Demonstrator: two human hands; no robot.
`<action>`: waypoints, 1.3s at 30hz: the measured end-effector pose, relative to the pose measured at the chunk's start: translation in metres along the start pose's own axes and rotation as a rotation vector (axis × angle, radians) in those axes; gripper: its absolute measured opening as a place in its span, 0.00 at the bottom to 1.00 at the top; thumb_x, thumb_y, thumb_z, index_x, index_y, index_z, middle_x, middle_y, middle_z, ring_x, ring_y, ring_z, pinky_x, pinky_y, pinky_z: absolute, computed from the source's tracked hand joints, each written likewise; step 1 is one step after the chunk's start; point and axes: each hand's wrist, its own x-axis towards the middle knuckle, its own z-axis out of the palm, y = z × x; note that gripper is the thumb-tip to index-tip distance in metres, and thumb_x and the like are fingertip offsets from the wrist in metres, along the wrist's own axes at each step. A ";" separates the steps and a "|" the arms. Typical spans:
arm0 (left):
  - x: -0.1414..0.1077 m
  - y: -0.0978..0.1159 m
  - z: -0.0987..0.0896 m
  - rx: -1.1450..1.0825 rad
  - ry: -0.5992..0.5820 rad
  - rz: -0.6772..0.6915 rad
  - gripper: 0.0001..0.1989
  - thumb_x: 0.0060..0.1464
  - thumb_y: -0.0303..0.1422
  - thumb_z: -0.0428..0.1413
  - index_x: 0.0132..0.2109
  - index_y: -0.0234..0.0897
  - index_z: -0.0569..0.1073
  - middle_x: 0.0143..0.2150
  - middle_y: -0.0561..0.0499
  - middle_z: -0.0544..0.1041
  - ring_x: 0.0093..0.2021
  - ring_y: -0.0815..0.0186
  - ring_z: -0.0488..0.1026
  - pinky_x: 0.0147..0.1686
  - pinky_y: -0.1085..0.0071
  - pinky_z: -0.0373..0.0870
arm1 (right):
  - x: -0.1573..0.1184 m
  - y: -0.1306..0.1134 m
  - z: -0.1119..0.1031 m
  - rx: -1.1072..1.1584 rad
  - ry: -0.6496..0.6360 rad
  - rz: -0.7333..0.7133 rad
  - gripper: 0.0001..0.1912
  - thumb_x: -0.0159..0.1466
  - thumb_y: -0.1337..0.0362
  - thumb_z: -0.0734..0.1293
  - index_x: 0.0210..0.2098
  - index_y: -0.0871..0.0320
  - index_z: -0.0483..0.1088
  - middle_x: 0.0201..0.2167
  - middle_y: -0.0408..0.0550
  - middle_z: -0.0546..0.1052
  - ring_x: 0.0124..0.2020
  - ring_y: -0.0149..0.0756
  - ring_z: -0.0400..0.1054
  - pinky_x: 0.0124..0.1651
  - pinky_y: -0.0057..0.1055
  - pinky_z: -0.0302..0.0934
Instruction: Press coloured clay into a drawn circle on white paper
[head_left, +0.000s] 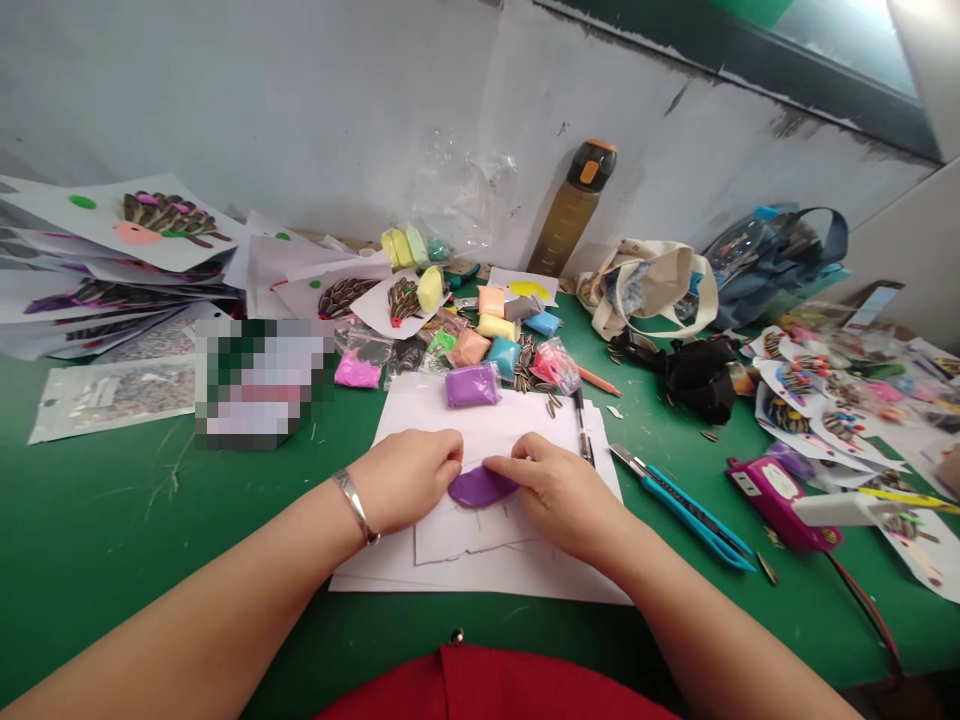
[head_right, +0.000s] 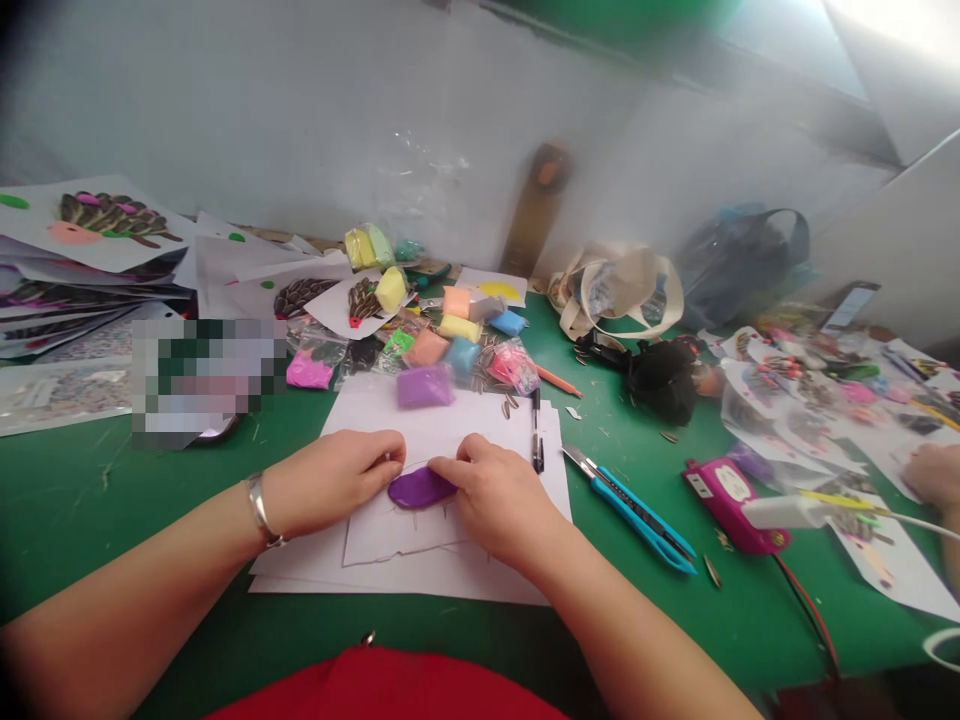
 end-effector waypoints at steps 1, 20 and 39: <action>0.000 0.000 0.000 0.001 -0.001 -0.001 0.09 0.56 0.33 0.44 0.34 0.41 0.69 0.33 0.50 0.77 0.33 0.61 0.72 0.30 0.70 0.60 | 0.000 0.001 0.001 0.020 0.004 0.006 0.28 0.58 0.77 0.57 0.52 0.46 0.70 0.40 0.47 0.70 0.39 0.35 0.66 0.43 0.30 0.59; 0.001 0.001 -0.001 -0.012 -0.001 0.003 0.10 0.56 0.33 0.44 0.34 0.41 0.69 0.32 0.51 0.76 0.31 0.62 0.71 0.29 0.70 0.59 | -0.001 0.010 0.003 0.207 0.062 0.046 0.29 0.58 0.78 0.57 0.52 0.46 0.70 0.35 0.44 0.69 0.37 0.32 0.66 0.42 0.27 0.60; 0.001 0.003 -0.003 -0.002 -0.010 -0.020 0.10 0.57 0.33 0.44 0.33 0.41 0.69 0.32 0.51 0.76 0.32 0.63 0.71 0.30 0.70 0.59 | -0.004 0.012 0.003 0.267 0.090 0.084 0.27 0.56 0.78 0.57 0.48 0.50 0.73 0.37 0.45 0.71 0.40 0.34 0.67 0.45 0.30 0.61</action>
